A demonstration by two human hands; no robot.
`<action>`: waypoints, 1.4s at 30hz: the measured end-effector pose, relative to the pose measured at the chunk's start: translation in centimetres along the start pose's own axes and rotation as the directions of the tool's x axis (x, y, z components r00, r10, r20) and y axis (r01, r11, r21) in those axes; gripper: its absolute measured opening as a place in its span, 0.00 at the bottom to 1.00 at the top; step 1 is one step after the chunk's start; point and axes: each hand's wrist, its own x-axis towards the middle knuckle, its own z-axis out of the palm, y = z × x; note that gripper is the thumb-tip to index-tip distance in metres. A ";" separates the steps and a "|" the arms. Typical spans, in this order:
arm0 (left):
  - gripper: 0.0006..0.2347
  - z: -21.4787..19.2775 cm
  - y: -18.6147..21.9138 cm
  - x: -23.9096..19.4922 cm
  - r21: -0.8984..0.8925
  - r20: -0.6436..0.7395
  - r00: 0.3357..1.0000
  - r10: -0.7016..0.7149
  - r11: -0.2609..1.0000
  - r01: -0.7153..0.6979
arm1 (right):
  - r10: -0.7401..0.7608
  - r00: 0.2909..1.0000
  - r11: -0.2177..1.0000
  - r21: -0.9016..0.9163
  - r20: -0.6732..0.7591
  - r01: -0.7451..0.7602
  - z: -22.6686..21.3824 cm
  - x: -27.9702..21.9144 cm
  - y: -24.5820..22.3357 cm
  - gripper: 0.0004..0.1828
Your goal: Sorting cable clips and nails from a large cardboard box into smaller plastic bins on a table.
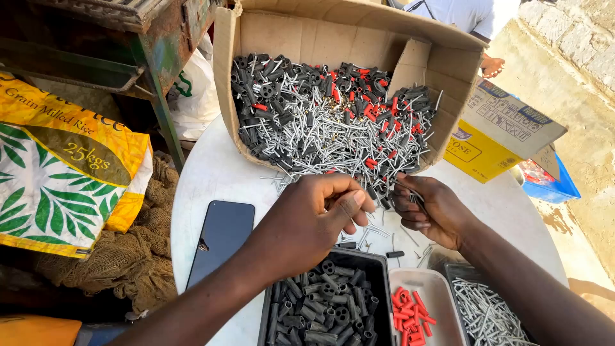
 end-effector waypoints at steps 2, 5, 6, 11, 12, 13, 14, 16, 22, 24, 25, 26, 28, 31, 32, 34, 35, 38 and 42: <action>0.13 0.3 2.7 -1.0 -0.013 -0.021 0.998 -0.053 0.999 0.052 | -0.018 0.999 0.996 -0.087 0.049 0.023 -0.7 0.0 0.5 0.18; 0.13 0.8 4.3 -2.1 -0.071 -0.038 0.991 -0.129 0.990 0.126 | -0.052 0.989 0.967 -0.239 0.138 0.084 -1.6 0.3 1.5 0.17; 0.13 1.0 4.4 -2.4 -0.115 -0.040 0.987 -0.155 0.982 0.149 | -0.064 0.981 0.945 -0.305 0.182 0.118 -1.9 0.5 1.9 0.13; 0.13 0.7 5.3 -4.3 -0.203 -0.140 0.984 -0.107 0.976 0.077 | -0.081 0.963 0.451 -0.852 0.256 0.265 -1.7 -0.5 1.8 0.14; 0.13 0.5 5.6 -4.6 -0.225 -0.201 0.979 -0.035 0.974 -0.011 | -0.083 0.948 0.191 -0.929 0.306 0.317 -1.5 -0.8 1.7 0.16; 0.13 0.4 6.6 -5.1 -0.224 -0.208 0.977 -0.039 0.974 -0.009 | -0.078 0.946 0.191 -0.927 0.313 0.323 -1.3 -0.8 1.9 0.16; 0.15 0.4 7.6 -5.5 -0.144 -0.256 0.967 0.014 0.988 -0.052 | -0.030 0.964 0.073 -0.962 0.263 0.265 -1.0 -0.9 2.1 0.13; 0.17 0.0 8.3 -6.2 -0.052 -0.294 0.953 0.076 0.994 -0.096 | -0.001 0.978 -0.046 -0.977 0.208 0.208 -0.8 -0.7 2.3 0.11; 0.18 -2.9 4.1 -10.1 -0.072 -0.272 0.959 0.073 0.993 -0.096 | 0.016 0.977 -0.148 -0.966 0.212 0.212 -0.9 0.1 2.6 0.18; 0.19 -2.4 2.8 -11.0 -0.079 -0.252 0.964 0.088 0.991 -0.112 | 0.091 0.969 -0.130 -0.962 0.229 0.239 -0.5 0.2 1.9 0.14; 0.19 -2.3 2.4 -11.3 -0.080 -0.251 0.964 0.090 0.990 -0.114 | 0.089 0.970 -0.132 -0.962 0.227 0.238 -0.5 0.5 1.9 0.14; 0.19 -2.2 1.9 -11.6 -0.082 -0.244 0.965 0.099 0.989 -0.122 | 0.104 0.964 -0.157 -0.953 0.244 0.258 -0.4 0.8 1.9 0.13; 0.20 -2.1 0.8 -11.9 -0.088 -0.234 0.967 0.100 0.988 -0.124 | 0.125 0.959 -0.176 -0.945 0.256 0.275 -0.3 1.2 2.1 0.11; 0.19 -1.8 -0.8 -12.5 0.078 -0.236 0.958 0.165 0.986 -0.150 | 0.148 0.974 -0.313 -0.926 0.170 0.210 0.6 1.6 2.6 0.15; 0.19 -1.7 -1.3 -12.8 0.087 -0.257 0.959 0.118 0.991 -0.099 | 0.127 0.979 -0.369 -0.909 0.157 0.193 0.8 1.5 2.8 0.17; 0.19 -1.2 -2.0 -13.4 0.089 -0.279 0.958 0.070 0.995 -0.047 | 0.109 0.984 -0.426 -0.887 0.142 0.175 0.6 1.6 3.0 0.19; 0.19 -0.9 -2.1 -13.6 0.152 -0.315 0.949 0.029 0.988 0.020 | 0.111 0.974 -0.417 -0.881 0.195 0.224 -0.1 1.8 3.1 0.17; 0.20 -0.4 -5.7 -15.1 -0.008 -0.331 0.933 -0.138 0.990 0.143 | 0.064 0.953 -0.219 -0.928 0.296 0.303 -1.5 1.2 1.8 0.10; 0.21 -0.9 -12.7 -16.5 -0.433 -0.132 0.991 -0.019 0.900 -0.040 | -0.108 0.947 0.380 -0.868 0.302 0.320 -4.1 -1.8 -1.3 0.15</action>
